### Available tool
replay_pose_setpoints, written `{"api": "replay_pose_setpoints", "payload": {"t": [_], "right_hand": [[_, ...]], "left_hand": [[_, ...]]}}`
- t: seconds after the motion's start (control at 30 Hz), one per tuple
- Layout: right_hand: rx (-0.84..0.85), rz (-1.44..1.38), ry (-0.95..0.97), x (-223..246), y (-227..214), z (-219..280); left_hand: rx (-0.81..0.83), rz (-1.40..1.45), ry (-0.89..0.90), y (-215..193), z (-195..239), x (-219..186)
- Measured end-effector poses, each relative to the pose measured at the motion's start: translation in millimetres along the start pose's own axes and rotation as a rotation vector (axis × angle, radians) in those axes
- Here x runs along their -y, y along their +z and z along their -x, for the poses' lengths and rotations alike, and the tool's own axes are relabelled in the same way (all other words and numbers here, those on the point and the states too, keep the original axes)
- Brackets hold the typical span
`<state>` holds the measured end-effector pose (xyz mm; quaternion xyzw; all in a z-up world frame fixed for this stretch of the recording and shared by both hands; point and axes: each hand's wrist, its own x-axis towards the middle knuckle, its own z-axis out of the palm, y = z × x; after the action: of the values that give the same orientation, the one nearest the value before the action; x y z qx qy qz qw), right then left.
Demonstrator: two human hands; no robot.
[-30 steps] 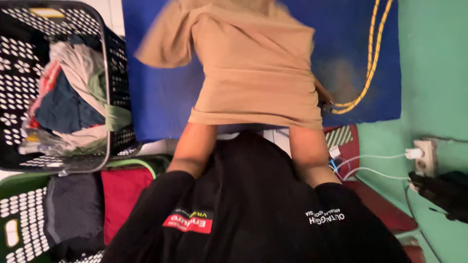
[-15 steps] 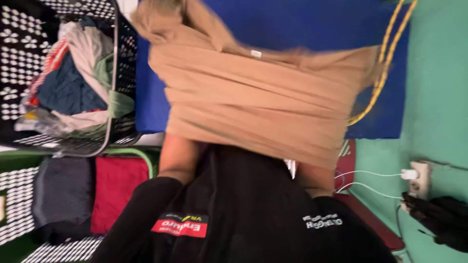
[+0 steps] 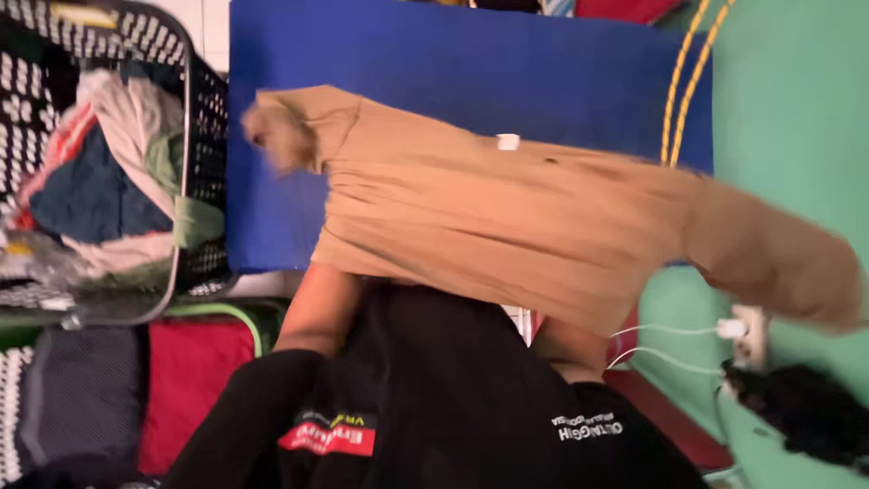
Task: The person irons and folds a shirt and a t-shirt on a table. The person uses an iron to smooth the fabrics, then folds the items by hand and places them into a laundry basket.
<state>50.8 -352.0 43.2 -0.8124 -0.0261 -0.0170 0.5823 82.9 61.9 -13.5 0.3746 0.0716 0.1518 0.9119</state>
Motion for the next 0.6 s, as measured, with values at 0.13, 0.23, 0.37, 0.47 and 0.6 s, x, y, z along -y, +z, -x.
{"api": "replay_pose_setpoints", "payload": {"t": [0.13, 0.23, 0.37, 0.47, 0.6], "right_hand": [[0.183, 0.093, -0.027, -14.7, 74.2, -21.9], [0.27, 0.175, -0.065, -23.2, 146.5, -64.0], [0.324, 0.233, 0.006, -36.2, 173.9, -29.6], [0.396, 0.244, 0.034, -36.0, 172.3, -39.2], [0.676, 0.113, 0.322, -67.0, 178.8, -15.7]], "left_hand": [[-0.173, -0.032, 0.215, 5.7, -17.4, -12.9], [-0.266, -0.138, 0.391, 21.8, -50.3, -38.8], [-0.131, -0.352, 0.31, 22.7, -29.9, -52.6], [0.008, -0.432, 0.235, 34.3, -33.7, -48.1], [0.121, -0.554, 0.041, 14.0, -7.8, -31.5]]}}
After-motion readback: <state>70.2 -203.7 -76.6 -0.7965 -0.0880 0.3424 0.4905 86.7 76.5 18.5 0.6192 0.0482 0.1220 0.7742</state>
